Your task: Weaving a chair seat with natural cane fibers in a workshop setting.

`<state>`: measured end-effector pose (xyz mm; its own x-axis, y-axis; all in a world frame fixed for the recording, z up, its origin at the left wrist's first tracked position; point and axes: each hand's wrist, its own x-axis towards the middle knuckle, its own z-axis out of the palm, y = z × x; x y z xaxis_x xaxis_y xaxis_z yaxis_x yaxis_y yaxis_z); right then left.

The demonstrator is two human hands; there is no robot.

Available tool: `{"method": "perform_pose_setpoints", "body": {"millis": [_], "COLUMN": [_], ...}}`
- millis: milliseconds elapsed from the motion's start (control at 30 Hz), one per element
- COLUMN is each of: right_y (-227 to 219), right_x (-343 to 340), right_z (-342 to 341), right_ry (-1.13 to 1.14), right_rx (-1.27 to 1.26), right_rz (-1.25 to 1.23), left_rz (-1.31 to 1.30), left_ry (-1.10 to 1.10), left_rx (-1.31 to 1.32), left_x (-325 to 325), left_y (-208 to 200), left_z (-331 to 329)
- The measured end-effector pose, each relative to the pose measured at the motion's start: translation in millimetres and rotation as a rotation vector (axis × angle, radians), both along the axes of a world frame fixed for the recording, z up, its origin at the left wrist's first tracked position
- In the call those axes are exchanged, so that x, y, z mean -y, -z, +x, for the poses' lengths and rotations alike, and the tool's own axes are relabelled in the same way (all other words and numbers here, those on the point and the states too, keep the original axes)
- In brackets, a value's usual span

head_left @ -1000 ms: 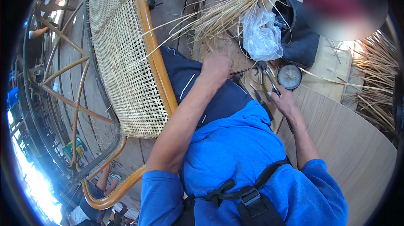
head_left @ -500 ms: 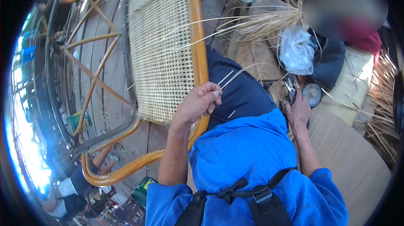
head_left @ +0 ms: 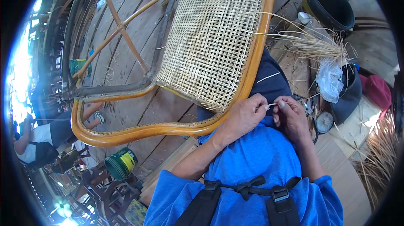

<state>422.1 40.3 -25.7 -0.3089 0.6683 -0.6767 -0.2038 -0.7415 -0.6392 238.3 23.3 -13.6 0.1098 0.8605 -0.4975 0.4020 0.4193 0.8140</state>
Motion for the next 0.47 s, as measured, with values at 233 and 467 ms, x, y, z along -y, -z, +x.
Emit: {"method": "perform_pose_setpoints", "body": {"millis": [233, 467], "right_y": [25.0, 37.8], "right_x": [-46.3, -46.7], "right_z": [40.0, 45.4], "right_ry": [0.207, 0.224], "right_rx": [0.294, 0.237], "right_rz": [0.180, 0.196], "left_rz": [-0.143, -0.204], "left_ry": [-0.243, -0.318], "left_rx": [0.073, 0.160], "left_x": [22.0, 25.9], "left_y": [-0.2, 15.0], "left_z": [-53.5, -71.1]}}
